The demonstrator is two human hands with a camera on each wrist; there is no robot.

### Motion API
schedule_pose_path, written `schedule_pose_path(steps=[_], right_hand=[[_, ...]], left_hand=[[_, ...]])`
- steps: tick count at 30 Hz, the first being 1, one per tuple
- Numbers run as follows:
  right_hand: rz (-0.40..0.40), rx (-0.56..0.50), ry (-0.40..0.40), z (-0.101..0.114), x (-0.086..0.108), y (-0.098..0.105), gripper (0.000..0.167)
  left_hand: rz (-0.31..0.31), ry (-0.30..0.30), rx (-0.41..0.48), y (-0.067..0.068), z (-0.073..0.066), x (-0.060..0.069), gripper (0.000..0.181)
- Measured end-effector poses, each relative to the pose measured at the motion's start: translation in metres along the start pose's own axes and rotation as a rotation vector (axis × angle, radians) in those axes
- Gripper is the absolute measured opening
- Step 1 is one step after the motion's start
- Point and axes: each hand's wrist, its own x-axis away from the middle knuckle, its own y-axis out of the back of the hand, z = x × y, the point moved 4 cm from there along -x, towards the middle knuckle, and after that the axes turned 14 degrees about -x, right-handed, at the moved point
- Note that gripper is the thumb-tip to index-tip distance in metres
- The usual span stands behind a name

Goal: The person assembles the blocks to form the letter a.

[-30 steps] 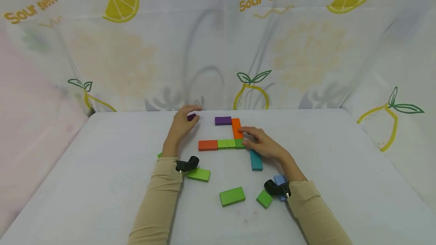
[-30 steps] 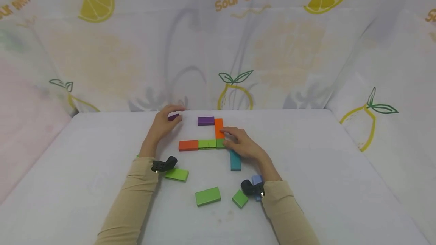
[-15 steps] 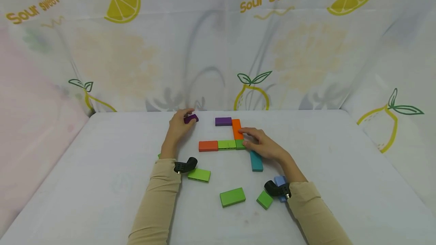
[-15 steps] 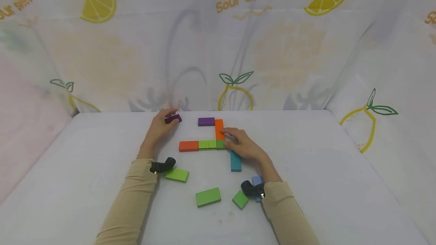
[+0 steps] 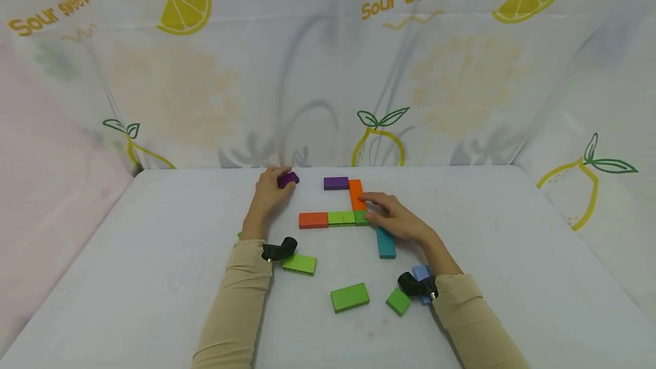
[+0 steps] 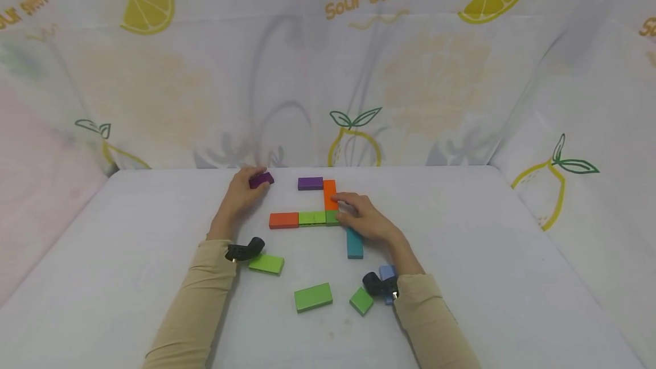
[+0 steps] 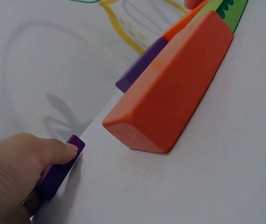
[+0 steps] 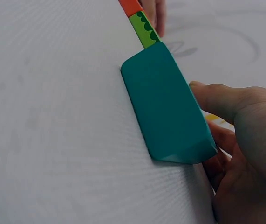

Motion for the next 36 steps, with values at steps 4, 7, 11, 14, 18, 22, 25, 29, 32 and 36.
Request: schedule_pose_path(steps=[4, 7, 11, 14, 18, 22, 25, 29, 32, 36], right_hand=[[0.0, 0.007, 0.01, 0.0013, 0.0005, 0.0003, 0.046], [-0.003, 0.014, 0.018, 0.0017, 0.0009, 0.001, 0.046], [-0.004, 0.02, 0.017, 0.0003, 0.001, 0.0016, 0.046], [-0.002, 0.021, 0.02, 0.0005, 0.0015, 0.0023, 0.046], [0.001, 0.023, 0.026, 0.0014, 0.002, 0.003, 0.047], [0.004, 0.024, 0.026, 0.0012, 0.0016, 0.0028, 0.047], [0.004, 0.022, 0.029, 0.0013, 0.0012, 0.0025, 0.047], [0.005, 0.021, 0.028, 0.0009, 0.0005, 0.0016, 0.046], [0.006, 0.022, 0.029, 0.0006, 0.0002, 0.001, 0.046], [0.006, 0.021, 0.028, 0.0009, 0.0004, 0.0007, 0.046]], left_hand=[[0.002, 0.013, -0.01, -0.0013, -0.0002, 0.0007, 0.045], [-0.002, 0.008, -0.021, -0.0018, -0.0013, 0.0002, 0.044], [-0.011, 0.005, -0.041, -0.003, -0.003, -0.0012, 0.044], [-0.016, 0.027, -0.024, -0.0033, -0.0038, -0.0006, 0.044], [-0.021, 0.054, 0.005, -0.0029, -0.0031, 0.0007, 0.043], [-0.027, 0.059, 0.001, -0.0025, -0.0032, 0.0014, 0.041], [-0.031, 0.051, -0.004, -0.0022, -0.0042, 0.0017, 0.04], [-0.035, 0.04, -0.009, -0.0025, -0.0041, 0.002, 0.04], [-0.031, 0.034, -0.017, -0.0029, -0.0033, 0.0025, 0.04], [-0.027, 0.032, 0.001, -0.0032, -0.0026, 0.0026, 0.041]])
